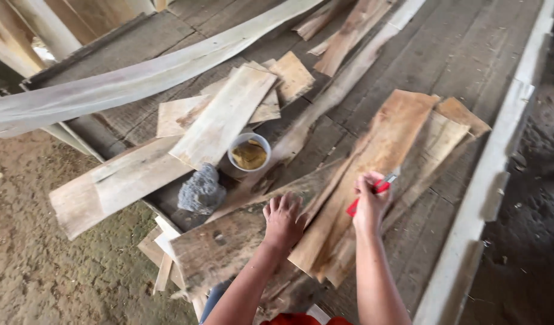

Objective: The person gathers several small wooden planks from a pile and places them on a wooden workbench. Using a red utility knife, the person repeatedly scores and cuts the planks into smaller pieces, creating wood shavings and offcuts on the bench.

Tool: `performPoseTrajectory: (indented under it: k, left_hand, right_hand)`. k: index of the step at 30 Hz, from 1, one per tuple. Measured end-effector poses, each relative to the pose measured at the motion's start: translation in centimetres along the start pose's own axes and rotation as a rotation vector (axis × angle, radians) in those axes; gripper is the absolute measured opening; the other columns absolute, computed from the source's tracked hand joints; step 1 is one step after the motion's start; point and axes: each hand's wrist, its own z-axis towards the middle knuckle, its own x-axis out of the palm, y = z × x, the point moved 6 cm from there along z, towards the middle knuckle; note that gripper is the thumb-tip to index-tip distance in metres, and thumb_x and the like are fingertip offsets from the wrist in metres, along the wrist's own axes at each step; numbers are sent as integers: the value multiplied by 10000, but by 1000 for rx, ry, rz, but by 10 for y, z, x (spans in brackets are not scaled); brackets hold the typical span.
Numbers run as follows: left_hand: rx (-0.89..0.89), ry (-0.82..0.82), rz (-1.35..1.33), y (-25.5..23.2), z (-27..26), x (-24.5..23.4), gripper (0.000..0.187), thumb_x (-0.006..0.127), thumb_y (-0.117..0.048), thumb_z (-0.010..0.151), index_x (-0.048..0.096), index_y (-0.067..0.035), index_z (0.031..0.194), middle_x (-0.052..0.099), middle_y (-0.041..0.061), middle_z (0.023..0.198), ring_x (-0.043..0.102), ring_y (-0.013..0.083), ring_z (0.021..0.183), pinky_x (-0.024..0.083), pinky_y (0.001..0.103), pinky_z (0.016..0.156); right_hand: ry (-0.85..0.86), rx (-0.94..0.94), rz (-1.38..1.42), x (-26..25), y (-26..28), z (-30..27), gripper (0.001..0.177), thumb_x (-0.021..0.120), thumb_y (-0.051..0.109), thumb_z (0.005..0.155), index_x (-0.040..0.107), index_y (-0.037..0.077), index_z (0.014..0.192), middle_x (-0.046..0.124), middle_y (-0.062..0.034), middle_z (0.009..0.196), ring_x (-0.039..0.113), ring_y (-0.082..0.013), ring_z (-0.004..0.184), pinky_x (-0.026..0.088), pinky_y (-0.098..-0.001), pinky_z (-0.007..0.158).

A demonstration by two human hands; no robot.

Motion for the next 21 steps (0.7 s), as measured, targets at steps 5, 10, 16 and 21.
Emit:
performPoseTrajectory:
  k: [5,10,16,21]
  left_hand:
    - [-83,-319,-45,86,39,-94,377,726,-367,834,706,-321,1208,614,-37,1300,529,272,1162,474,509,880]
    - [-279,-471,-46,205,90,-155,317,696,-393,886,727,-301,1187,665,-41,1245,585,259,1141,519,489,832]
    - [-636,-285,-168,334,143,-171,677,625,-522,890,525,-198,1476,490,136,1520,459,450,1345,430,627,1015]
    - [-823,-187,-122,400,165,-157,907,588,-574,876,230,-202,1621,261,152,1651,287,430,1472,309,651,1120]
  right_hand:
    - [248,195,25,159,-10,-49,340,752,87,843,604,15,1141,671,-66,927,650,-130,689,570,-231,550]
    - [385,455,122,272,-45,-53,449,800,65,822,592,17,1217,694,-98,980,723,-213,746,656,-376,630]
    - [233,738,315,347,-70,-40,598,829,118,838,513,23,1335,565,-159,1251,633,-314,1132,514,-527,1063]
    - [-42,604,279,367,-55,-28,448,895,43,694,558,85,986,552,-89,913,573,-268,774,544,-456,727]
